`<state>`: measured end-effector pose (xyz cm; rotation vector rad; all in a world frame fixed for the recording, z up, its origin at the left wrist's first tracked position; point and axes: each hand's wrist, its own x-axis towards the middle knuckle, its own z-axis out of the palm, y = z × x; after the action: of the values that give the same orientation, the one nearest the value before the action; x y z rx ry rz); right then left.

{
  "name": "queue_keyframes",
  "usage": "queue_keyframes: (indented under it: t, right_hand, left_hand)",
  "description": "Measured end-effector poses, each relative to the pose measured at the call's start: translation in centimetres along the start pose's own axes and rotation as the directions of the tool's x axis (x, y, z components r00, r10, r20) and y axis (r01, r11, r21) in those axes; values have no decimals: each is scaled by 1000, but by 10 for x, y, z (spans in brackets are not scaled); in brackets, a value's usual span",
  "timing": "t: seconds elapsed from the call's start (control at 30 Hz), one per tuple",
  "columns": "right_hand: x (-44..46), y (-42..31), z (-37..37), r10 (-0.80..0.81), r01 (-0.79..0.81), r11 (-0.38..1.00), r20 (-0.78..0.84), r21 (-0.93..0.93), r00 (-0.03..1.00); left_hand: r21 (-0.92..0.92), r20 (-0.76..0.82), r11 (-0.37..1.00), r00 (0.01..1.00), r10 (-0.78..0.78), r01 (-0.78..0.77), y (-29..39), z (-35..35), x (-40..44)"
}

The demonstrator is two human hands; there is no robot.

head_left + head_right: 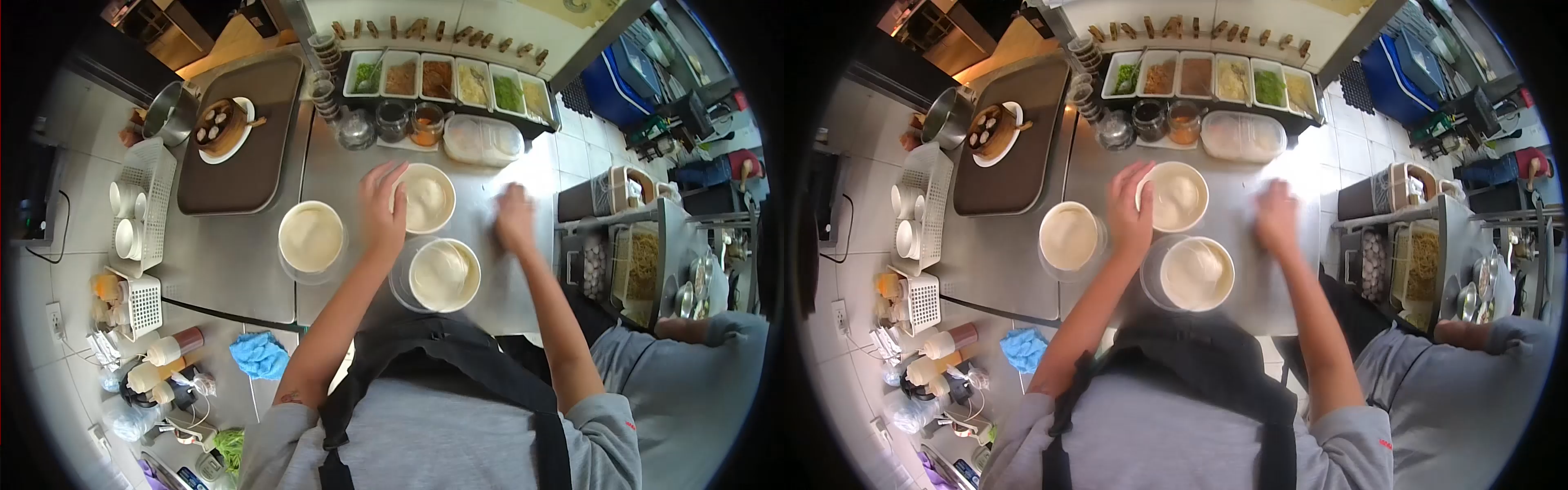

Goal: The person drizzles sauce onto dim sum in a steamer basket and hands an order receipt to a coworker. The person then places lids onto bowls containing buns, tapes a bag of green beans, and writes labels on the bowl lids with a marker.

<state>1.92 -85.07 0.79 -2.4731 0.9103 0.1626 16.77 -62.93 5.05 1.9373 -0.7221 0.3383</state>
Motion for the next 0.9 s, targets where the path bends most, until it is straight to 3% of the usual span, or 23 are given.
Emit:
queue_keyframes:
  t: [0.03, 0.07, 0.1, 0.17, 0.23, 0.3, 0.37, 0.47, 0.57, 0.7, 0.8, 0.83, 0.87, 0.9]
  right_hand:
    - [-1, 38, -1, 145, -196, 877, -148, -438, 978]
    - [0, 75, 5, 207, -347, 929, -596, -128, 776]
    - [-10, 91, 0, 116, -326, 924, -670, -198, 734]
    - [-31, 85, -2, -58, -183, 942, -673, -281, 737]
    - [-44, 55, 4, -158, -22, 943, -504, -332, 849]
    - [-46, 22, 18, -255, 161, 958, -442, -239, 860]
    - [-31, 6, 28, -303, 283, 952, -456, -113, 837]
    - [0, -5, 33, -22, 87, 990, -480, 114, 877]
    - [14, -13, 34, -17, 35, 999, -608, 18, 794]
    - [25, -11, 40, -106, 114, 993, -592, -24, 799]
    - [36, 9, 34, -192, 84, 973, -543, -216, 817]
    - [43, 34, 25, -58, -70, 972, -519, -224, 853]
    - [39, 59, 9, 144, -347, 886, -529, -308, 836]
    - [27, 82, -19, 336, -486, 826, -442, -286, 831]
  left_hand:
    - [10, 17, 999, 999, 40, -40, 8, -18, -7]
    - [-43, 57, 998, 997, 52, -50, 5, -34, -18]
    - [-97, 97, 994, 993, 69, -59, 1, -48, -31]
    - [-169, 141, 975, 983, -120, 143, 1, -67, -60]
    - [-224, 205, 924, 942, -265, 309, -1, -68, -79]
    - [-245, 274, 866, 888, -369, 435, -4, -69, -94]
    - [-272, 340, 844, 867, -365, 462, 0, -69, -99]
    - [-269, 365, 851, 865, -344, 452, 7, -68, -102]
    - [-250, 357, 873, 878, -319, 419, 8, -75, -103]
    - [-222, 341, 875, 875, -343, 429, 6, -87, -112]
    - [-167, 356, 872, 854, -381, 459, 4, -95, -122]
    - [-180, 348, 870, 857, -381, 459, 4, -98, -125]
    - [-193, 342, 867, 860, -380, 459, 4, -101, -128]
    - [-209, 334, 864, 863, -378, 459, 3, -101, -129]
